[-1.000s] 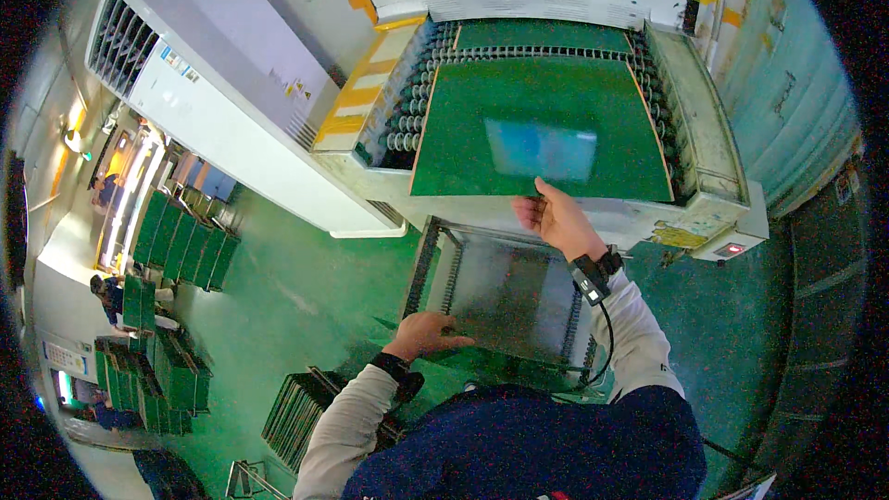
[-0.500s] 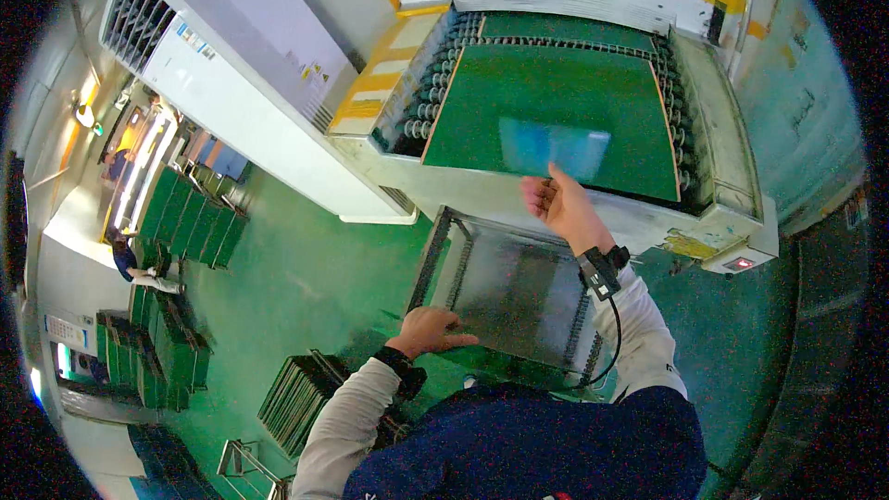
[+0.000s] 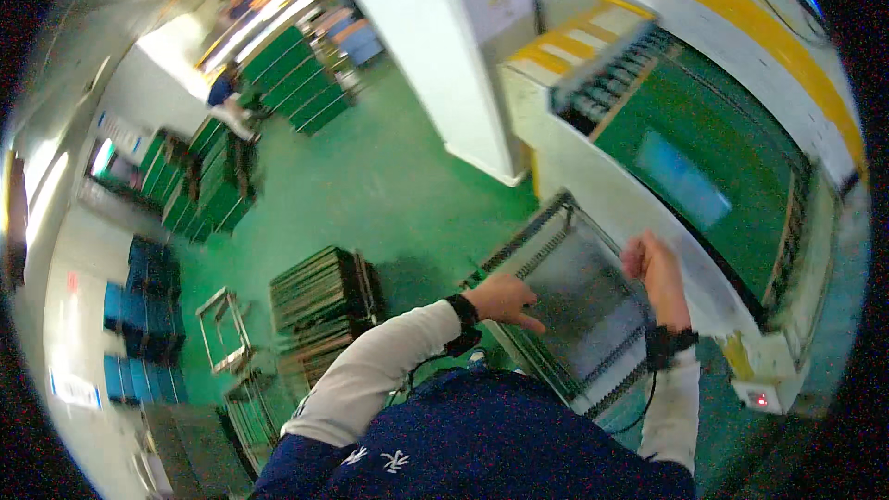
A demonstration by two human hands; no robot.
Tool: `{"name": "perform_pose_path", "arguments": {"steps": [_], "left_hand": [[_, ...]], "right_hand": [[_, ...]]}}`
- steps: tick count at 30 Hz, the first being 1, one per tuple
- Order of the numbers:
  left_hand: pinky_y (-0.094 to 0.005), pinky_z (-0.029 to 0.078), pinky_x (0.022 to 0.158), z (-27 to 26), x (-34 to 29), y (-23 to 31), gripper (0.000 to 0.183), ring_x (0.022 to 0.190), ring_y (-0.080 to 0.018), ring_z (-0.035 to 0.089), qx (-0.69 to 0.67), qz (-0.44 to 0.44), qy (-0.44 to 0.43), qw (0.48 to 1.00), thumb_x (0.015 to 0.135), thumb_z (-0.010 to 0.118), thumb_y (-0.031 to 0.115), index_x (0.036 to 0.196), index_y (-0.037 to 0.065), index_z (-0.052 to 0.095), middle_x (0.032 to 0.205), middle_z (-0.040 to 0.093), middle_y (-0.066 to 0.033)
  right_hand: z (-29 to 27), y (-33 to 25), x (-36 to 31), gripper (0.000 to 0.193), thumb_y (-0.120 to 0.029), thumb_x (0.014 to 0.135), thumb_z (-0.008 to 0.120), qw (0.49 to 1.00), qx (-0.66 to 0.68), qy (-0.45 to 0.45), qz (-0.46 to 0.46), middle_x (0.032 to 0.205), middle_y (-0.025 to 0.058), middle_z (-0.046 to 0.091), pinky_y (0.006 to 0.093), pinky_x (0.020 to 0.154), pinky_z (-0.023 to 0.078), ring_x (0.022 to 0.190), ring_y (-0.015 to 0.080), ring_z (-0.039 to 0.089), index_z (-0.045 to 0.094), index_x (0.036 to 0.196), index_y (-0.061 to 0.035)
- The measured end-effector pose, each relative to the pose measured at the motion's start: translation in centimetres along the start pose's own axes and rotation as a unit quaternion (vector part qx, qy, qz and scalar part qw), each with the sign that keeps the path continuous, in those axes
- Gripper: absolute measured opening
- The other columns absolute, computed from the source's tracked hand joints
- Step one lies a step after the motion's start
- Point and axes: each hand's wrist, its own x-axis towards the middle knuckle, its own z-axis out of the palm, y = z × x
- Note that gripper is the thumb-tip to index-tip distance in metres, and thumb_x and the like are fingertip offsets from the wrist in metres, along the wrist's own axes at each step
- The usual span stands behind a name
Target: Loading green panels from a rack into a processing machine.
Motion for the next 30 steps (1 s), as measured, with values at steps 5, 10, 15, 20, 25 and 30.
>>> {"name": "perform_pose_path", "arguments": {"steps": [5,10,15,20,25,30], "left_hand": [[-0.0455,0.051,0.064,0.1,-0.1,-0.1,0.074,0.072,-0.0348,0.065,-0.007,0.05,-0.054,0.997,0.07,0.056,0.08,0.078,0.008,0.07,0.071,0.066,-0.0139],[-0.0457,0.051,0.063,1.4,0.3,-0.5,0.078,0.072,-0.0343,0.065,0.005,0.037,-0.024,0.999,0.065,0.058,0.083,0.083,0.008,0.071,0.073,0.067,-0.0131],[-0.0431,0.05,0.06,0.4,-0.4,-0.3,0.071,0.069,-0.0291,0.066,0.003,0.034,-0.041,0.999,0.068,0.056,0.081,0.08,0.014,0.072,0.071,0.067,-0.0086],[-0.0436,0.051,0.065,1.1,-0.8,-0.6,0.07,0.074,-0.0313,0.066,0.003,0.032,-0.015,0.999,0.07,0.056,0.08,0.082,0.012,0.071,0.076,0.068,-0.0101],[-0.0442,0.049,0.062,1.4,-1.8,-0.4,0.072,0.072,-0.0318,0.065,-0.006,0.04,-0.001,0.999,0.072,0.053,0.08,0.081,0.011,0.07,0.075,0.067,-0.0109],[-0.0458,0.048,0.071,1.9,-2.7,-0.5,0.073,0.076,-0.0316,0.065,0.011,0.048,0.024,0.998,0.074,0.05,0.08,0.081,0.01,0.069,0.075,0.067,-0.0116]], "right_hand": [[3.3,5.4,-3.9,0.025,-0.027,0.093,0.058,0.9,-0.347,-0.259,-0.049,0.085,0.0037,0.068,0.0282,0.067,0.051,0.073,0.0134,0.063,0.068,0.099,-0.0048],[3.1,11.8,-5.5,0.037,-0.029,0.084,0.072,0.874,-0.398,-0.268,0.072,0.092,0.0057,0.069,0.0297,0.07,0.052,0.08,0.0145,0.063,0.067,0.11,-0.0035],[4.0,12.6,-7.7,0.047,-0.039,0.08,0.076,0.907,-0.333,-0.226,0.127,0.098,0.0064,0.069,0.0301,0.073,0.051,0.084,0.0152,0.063,0.068,0.112,-0.0047],[5.4,11.9,-9.6,0.048,-0.039,0.087,0.067,0.907,-0.34,-0.215,0.122,0.1,0.0081,0.069,0.0311,0.075,0.05,0.087,0.0164,0.063,0.066,0.114,-0.0002],[5.3,13.4,-10.5,0.043,-0.036,0.088,0.065,0.918,-0.343,-0.179,0.083,0.096,0.0081,0.07,0.0308,0.076,0.049,0.086,0.0159,0.062,0.068,0.109,0.0006],[6.5,13.5,-12.0,0.039,-0.034,0.089,0.063,0.917,-0.369,-0.14,0.065,0.095,0.0076,0.07,0.0314,0.078,0.048,0.086,0.0163,0.063,0.069,0.106,0.0003]]}}
